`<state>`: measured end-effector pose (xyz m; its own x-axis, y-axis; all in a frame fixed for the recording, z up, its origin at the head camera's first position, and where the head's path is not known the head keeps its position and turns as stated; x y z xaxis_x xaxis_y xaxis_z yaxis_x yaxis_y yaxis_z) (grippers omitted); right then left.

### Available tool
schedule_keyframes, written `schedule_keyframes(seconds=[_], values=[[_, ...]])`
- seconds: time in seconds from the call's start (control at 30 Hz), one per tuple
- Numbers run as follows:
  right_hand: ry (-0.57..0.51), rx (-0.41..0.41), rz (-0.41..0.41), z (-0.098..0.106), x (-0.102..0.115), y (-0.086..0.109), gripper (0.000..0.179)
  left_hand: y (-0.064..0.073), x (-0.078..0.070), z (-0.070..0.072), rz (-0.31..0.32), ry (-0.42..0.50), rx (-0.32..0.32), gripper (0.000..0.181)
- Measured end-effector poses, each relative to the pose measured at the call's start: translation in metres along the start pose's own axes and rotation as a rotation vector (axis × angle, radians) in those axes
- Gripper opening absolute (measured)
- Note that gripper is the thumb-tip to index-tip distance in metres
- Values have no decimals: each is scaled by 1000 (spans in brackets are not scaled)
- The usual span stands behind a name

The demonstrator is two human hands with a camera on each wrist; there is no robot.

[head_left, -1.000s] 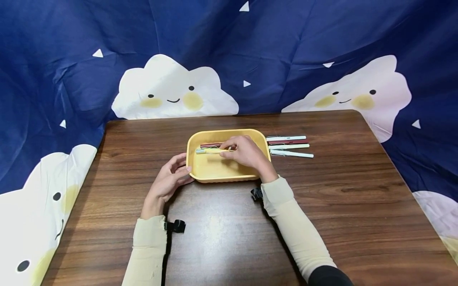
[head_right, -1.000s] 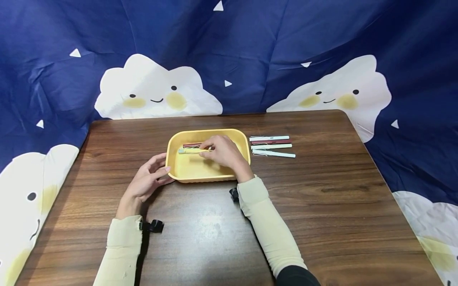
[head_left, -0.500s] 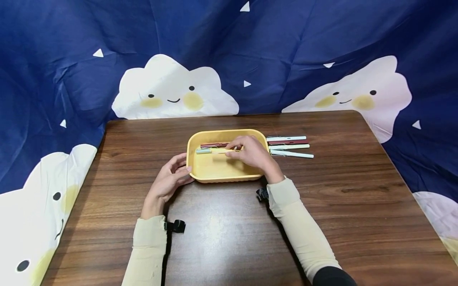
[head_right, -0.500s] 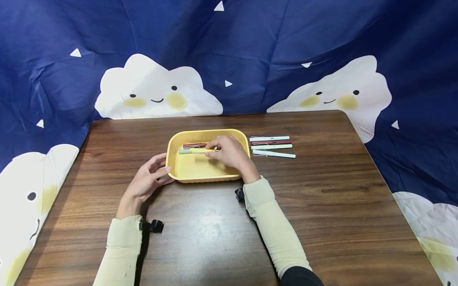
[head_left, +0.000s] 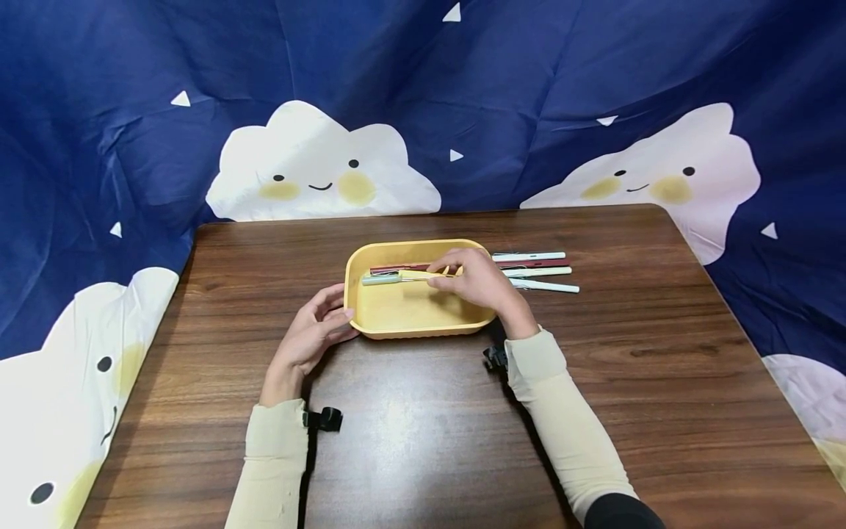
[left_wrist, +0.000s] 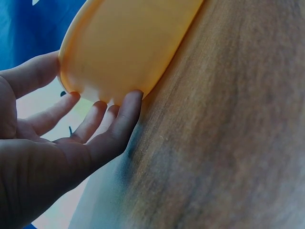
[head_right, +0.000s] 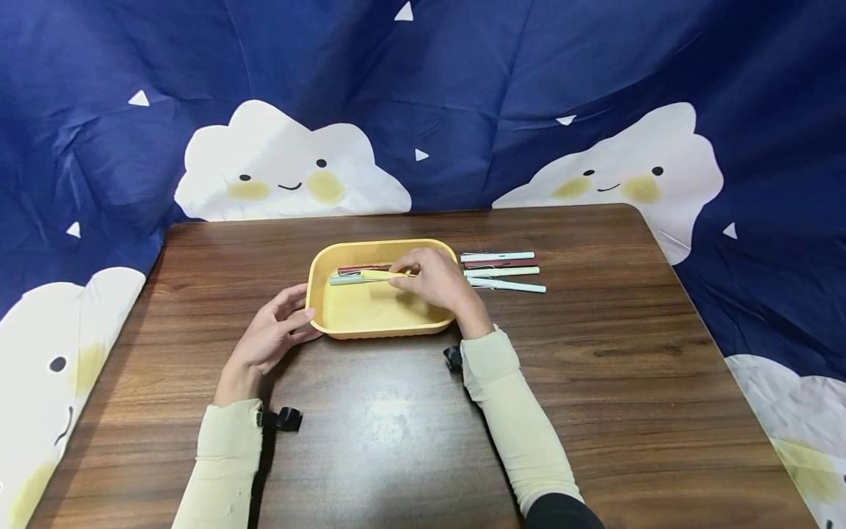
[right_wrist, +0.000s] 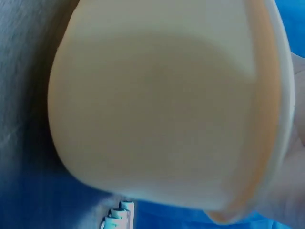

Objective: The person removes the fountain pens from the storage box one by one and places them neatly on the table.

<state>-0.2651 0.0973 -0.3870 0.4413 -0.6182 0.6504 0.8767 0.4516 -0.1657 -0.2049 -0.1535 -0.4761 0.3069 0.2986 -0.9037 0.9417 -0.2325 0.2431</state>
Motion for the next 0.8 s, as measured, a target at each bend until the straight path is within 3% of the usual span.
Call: schedule_keyframes(seconds=[0.8], values=[[44, -73, 5, 40, -22, 23, 13, 0, 0, 1, 0, -1, 4, 61]])
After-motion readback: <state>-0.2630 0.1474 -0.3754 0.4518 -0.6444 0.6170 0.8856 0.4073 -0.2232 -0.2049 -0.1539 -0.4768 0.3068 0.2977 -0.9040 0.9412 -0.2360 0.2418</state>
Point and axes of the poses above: each hand's wrist, its own y-axis away from the middle knuckle, its own z-axis out of the back of the hand, x = y × z, the point moved 8 cm from there along -y, towards the middle knuckle, and after that the axes turned 4 degrees about y, right-handed, at the moved point
